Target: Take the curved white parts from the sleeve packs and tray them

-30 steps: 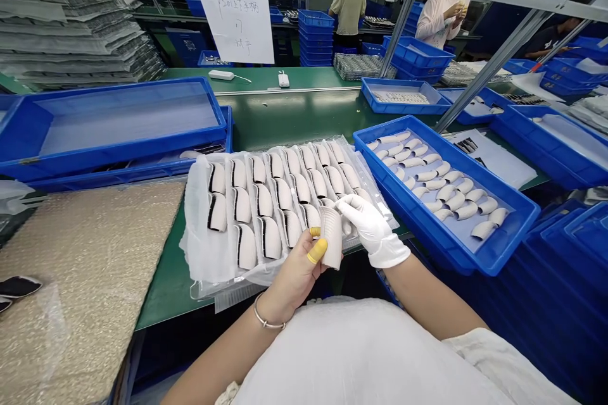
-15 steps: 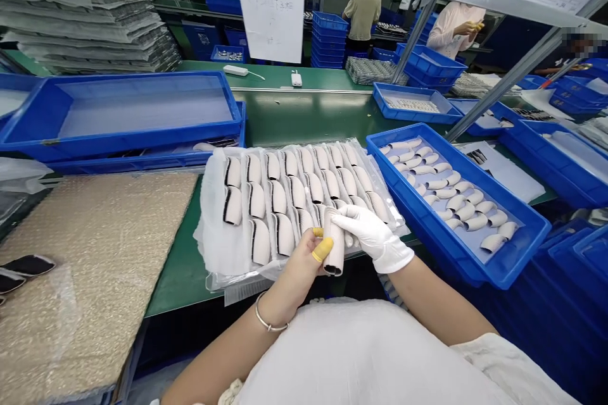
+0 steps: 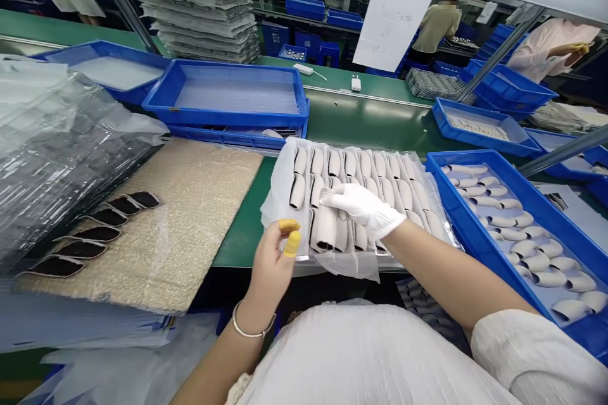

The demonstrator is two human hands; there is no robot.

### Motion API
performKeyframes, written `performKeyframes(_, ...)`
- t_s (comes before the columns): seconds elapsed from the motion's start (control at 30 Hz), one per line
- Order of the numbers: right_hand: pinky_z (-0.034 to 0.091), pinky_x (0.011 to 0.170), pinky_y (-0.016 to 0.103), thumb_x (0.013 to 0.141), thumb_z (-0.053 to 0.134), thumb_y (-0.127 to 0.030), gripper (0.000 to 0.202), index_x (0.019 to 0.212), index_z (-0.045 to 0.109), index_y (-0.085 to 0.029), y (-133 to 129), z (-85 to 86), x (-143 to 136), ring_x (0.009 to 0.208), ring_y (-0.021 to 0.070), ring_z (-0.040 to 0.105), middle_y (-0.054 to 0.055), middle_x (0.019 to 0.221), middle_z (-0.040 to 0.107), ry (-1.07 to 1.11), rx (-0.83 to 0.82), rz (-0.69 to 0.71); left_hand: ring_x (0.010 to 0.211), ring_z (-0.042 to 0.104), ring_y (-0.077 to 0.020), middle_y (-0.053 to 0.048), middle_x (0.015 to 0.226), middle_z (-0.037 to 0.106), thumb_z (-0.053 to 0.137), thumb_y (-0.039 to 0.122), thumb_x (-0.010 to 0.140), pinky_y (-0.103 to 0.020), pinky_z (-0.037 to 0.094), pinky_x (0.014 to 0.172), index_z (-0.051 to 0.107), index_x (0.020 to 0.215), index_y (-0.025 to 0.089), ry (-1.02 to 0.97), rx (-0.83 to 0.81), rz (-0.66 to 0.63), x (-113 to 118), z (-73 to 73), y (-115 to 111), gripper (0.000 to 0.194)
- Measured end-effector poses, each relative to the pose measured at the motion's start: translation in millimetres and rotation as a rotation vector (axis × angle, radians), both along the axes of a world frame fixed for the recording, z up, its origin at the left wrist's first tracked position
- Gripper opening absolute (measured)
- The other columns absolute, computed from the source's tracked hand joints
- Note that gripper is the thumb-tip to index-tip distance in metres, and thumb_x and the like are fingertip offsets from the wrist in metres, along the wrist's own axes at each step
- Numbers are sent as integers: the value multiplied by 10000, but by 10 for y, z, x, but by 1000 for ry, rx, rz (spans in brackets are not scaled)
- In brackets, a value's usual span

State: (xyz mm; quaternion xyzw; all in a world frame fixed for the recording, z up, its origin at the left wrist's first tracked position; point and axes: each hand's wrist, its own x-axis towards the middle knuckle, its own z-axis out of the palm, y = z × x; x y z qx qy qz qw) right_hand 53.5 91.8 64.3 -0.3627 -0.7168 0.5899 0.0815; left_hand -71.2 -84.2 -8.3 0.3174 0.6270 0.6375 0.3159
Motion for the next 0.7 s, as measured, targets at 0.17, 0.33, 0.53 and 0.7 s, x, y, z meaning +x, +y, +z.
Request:
performKeyframes(0.17, 322, 488, 250, 817, 659, -293, 345, 569, 439, -197, -83, -186, -600, 470, 107, 436, -27, 483, 462, -369, 86, 121, 1089, 605, -259, -93, 1099, 663, 622, 434, 924, -388, 428, 1001, 642, 1069, 218, 319, -142, 128, -283, -302, -261, 261)
performKeyframes(0.33, 349, 475, 256, 838, 637, -243, 258, 628, 497, -187, -195, -309, -889, 445, 133, 459, -18, 460, 471, -570, 162, 165, 1059, 612, -268, -101, 1069, 663, 536, 429, 965, -442, 476, 961, 619, 1071, 203, 494, -141, 76, -261, -467, -366, 264)
performKeyframes(0.53, 373, 474, 233, 895, 666, -306, 312, 658, 512, -174, -144, -404, -909, 443, 128, 488, -15, 455, 490, -608, 179, 310, 1069, 616, -259, -99, 1059, 664, 509, 409, 986, -430, 493, 949, 617, 1057, 205, 535, -135, 36, -291, -480, -363, 241)
performKeyframes(0.7, 443, 517, 195, 978, 514, -289, 352, 654, 532, -155, -15, -335, -751, 480, 103, 540, 17, 528, 595, -488, 65, 372, 1048, 620, -255, -91, 1033, 665, 509, 392, 991, -419, 495, 931, 615, 1047, 201, 583, -108, 51, -310, -498, -327, 226)
